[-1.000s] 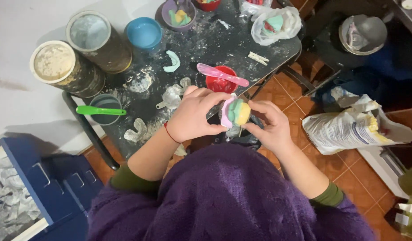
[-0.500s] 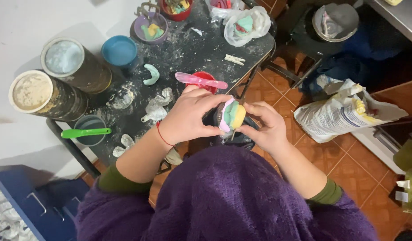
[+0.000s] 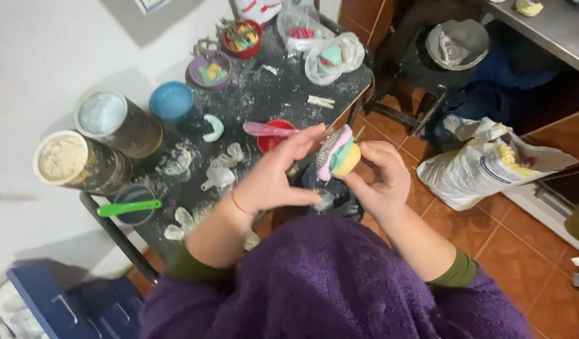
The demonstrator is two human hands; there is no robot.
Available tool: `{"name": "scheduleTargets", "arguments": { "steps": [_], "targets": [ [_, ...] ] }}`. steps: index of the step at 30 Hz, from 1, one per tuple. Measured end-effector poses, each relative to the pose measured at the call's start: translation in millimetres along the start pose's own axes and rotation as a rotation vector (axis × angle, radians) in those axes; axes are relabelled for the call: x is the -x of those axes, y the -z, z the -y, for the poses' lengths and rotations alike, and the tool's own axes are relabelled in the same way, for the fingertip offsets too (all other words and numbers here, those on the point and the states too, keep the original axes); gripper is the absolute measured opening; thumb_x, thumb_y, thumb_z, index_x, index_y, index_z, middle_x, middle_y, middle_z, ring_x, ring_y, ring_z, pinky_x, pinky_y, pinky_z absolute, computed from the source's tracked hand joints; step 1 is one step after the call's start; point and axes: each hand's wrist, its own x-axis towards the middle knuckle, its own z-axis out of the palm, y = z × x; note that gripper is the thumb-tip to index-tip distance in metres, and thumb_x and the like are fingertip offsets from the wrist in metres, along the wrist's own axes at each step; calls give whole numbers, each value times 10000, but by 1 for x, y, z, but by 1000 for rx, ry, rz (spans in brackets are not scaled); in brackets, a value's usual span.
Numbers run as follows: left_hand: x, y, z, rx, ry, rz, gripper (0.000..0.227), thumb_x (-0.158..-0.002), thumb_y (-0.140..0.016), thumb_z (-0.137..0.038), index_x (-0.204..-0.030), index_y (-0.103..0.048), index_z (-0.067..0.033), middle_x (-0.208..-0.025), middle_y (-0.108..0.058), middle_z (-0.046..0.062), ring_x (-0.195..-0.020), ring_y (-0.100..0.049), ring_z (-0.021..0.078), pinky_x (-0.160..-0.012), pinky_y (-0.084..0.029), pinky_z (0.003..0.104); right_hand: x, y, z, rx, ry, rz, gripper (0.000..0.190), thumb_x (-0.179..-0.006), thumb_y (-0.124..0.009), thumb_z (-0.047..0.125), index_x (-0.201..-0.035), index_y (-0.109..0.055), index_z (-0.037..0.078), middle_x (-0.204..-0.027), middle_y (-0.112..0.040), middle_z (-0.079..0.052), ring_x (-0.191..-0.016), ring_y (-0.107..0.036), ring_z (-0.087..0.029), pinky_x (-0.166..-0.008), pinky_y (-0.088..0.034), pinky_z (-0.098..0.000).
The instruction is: The person handles a pink dental mold, then scoops a white powder from a bag into a red bowl. They add water from a blue bowl and mix the contents with a pink spatula to form a pink paste.
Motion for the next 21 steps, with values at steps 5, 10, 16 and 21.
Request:
{"name": "scheduleTargets", "arguments": {
  "steps": [5,10,16,21],
  "targets": [
    [-7,-50,-6,-472,-106,-437,803,-718,-941,-395,-1379,-588,-107,-1303,-653,66,-1248,-612,277,-1120,-444,415,-14,1,17,168,141,-69,595,-844,-872,7,-1347,-562,80,-1244,-627,-124,-1161,-648,-279,-1007,-545,-397],
    [-20,-65,-16,-879,-228,-578,686,-668,-953,-394,-1232,-686,-108,-1107,-697,34,-1115,-608,255,-1025,-416,417,-18,1,23,179,225,-123,592,-862,-851,1,-1359,-544,100,-1232,-628,-124,-1136,-649,-297,-994,-549,-409],
    [-25,-73,-14,-780,-274,-538,649,-776,-910,-277,-1330,-632,-88,-1177,-711,54,-1092,-662,246,-1003,-461,397,-26,6,33,226,275,-155,643,-851,-865,16,-1382,-519,127,-1209,-627,-119,-1111,-651,-302,-972,-549,-403],
    [-32,-76,-17,-786,-320,-525,648,-763,-916,-229,-1319,-624,-67,-1138,-706,64,-1035,-667,254,-962,-466,398,-29,11,35,244,313,-177,672,-829,-879,4,-1382,-515,124,-1180,-619,-117,-1106,-641,-306,-964,-546,-417]
  ]
}}
